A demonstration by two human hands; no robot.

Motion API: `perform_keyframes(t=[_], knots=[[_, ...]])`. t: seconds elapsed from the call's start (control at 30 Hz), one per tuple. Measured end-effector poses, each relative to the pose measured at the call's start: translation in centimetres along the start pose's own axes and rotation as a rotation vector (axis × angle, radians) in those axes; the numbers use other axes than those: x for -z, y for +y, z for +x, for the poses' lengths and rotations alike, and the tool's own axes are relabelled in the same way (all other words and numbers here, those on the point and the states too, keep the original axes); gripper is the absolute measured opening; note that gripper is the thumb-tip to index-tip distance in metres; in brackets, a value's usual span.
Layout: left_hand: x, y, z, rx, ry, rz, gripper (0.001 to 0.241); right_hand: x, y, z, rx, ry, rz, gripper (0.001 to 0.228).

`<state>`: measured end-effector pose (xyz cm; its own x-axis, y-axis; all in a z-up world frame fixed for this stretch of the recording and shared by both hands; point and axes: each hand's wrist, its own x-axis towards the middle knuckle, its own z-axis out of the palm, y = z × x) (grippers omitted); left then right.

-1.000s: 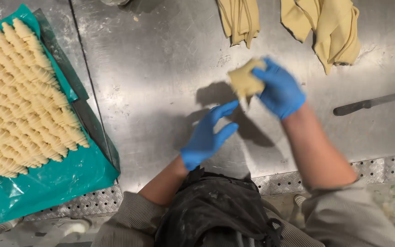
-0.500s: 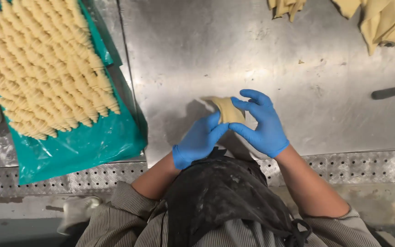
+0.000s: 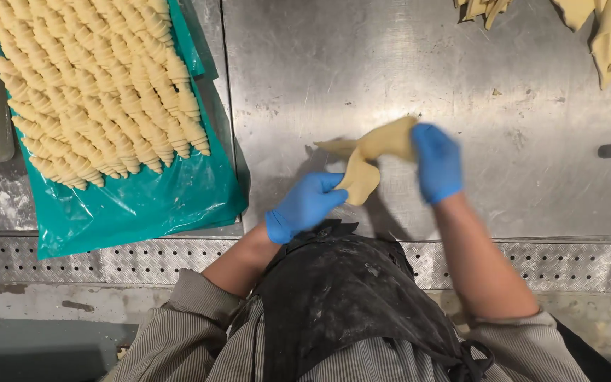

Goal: Rolling pre-cut dough pieces into croissant shapes on a stainless steel bakery table.

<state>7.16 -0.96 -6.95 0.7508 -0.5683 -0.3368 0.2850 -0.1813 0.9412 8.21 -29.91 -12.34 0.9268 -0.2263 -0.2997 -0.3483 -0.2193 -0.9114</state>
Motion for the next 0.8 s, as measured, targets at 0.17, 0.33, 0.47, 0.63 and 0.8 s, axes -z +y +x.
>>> perform_keyframes(t=[0.17,0.33,0.47,0.63,0.8], knots=[[1.8,-3.1,-0.3,0.157,-0.028,-0.385,0.037,9.7,5.0,9.9,-0.246,0.023,0.658,0.038],[2.3,-3.3,-1.1,0.219,0.050,-0.382,0.036,15.6,9.4,12.1,-0.259,0.335,0.417,0.050],[2.4,-1.3,-0.6,0.112,0.054,-0.359,0.037,14.1,12.6,10.3,0.100,0.359,-0.167,0.042],[1.8,-0.6,0.0,0.085,0.122,-0.456,0.036,-1.7,-0.8,1.0,-0.274,-0.395,-0.076,0.064],[1.1,-4.7,-0.4,0.088,0.122,-0.551,0.034,-10.4,-3.1,-0.4,-0.904,-0.434,0.944,0.064]])
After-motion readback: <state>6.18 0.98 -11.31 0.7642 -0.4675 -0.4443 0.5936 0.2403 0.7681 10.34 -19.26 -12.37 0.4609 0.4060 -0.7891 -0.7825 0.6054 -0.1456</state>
